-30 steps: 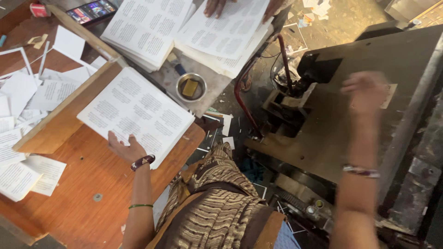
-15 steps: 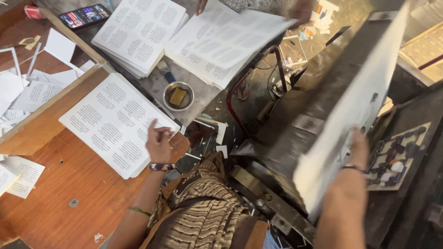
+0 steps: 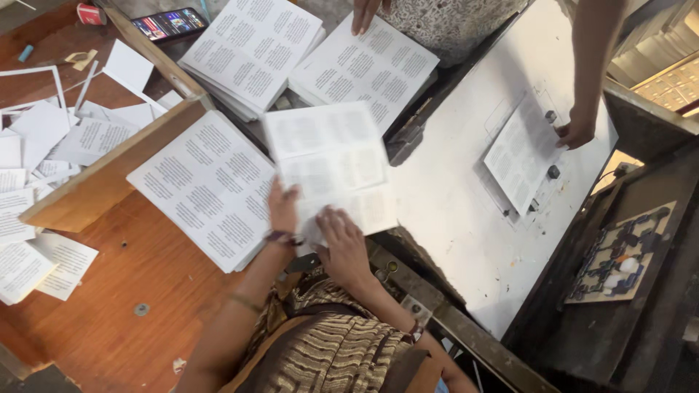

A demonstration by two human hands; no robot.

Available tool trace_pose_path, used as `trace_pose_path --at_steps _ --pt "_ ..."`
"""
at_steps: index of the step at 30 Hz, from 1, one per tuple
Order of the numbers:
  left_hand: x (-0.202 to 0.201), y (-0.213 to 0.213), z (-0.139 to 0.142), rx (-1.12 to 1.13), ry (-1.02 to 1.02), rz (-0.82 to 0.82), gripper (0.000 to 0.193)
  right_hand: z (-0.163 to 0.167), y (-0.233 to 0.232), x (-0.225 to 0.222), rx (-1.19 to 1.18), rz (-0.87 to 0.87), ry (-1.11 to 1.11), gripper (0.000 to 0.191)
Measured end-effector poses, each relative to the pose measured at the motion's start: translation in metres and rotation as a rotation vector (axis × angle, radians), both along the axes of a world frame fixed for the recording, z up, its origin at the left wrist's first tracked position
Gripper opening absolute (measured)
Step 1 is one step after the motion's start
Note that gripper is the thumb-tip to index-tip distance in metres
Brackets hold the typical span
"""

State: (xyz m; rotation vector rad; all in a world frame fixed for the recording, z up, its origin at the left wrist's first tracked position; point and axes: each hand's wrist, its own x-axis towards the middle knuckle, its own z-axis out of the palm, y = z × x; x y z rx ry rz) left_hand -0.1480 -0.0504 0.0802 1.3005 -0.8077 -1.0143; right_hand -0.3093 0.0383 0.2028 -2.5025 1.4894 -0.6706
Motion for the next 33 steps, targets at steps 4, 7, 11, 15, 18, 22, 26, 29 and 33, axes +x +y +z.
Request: trace_pose_path --at_steps 4,7,11,15,18,22,26,29,33 --pt "0.115 0.047 -0.016 -0.043 0.448 0.440 0.048 0.011 0.005 0.027 0.080 0.175 -0.079 0.049" --pt "0.167 0.074 -0.027 -0.161 0.244 0.357 0.045 -0.013 0.002 0.049 0.347 0.194 -0.067 0.043" --pt "0.183 0.080 -0.032 -0.028 0.024 0.493 0.037 -0.065 -0.017 0.077 0.481 0.272 0.254 0.035" --pt "0.179 0.079 -0.027 0.095 -0.219 0.572 0.049 -0.108 -0.035 0.098 0.359 0.306 0.294 0.029" --pt "0.183 0.082 -0.025 0.254 -0.690 0.562 0.052 -0.117 -0.042 0.105 0.361 0.293 0.279 0.024" --pt "0.188 0.084 -0.030 0.178 -0.555 0.581 0.063 -0.116 -0.043 0.098 0.431 0.329 0.189 0.022" --pt "0.185 0.084 -0.037 0.046 -0.492 0.633 0.060 -0.093 -0.041 0.072 0.391 0.293 -0.048 0.015" --pt "0.182 0.086 -0.039 0.044 -0.488 0.673 0.053 -0.067 -0.045 0.021 0.361 0.190 -0.154 0.012" --pt "0.184 0.081 -0.038 0.026 -0.501 0.723 0.049 -0.011 -0.070 -0.119 0.245 -0.228 -0.233 0.015"
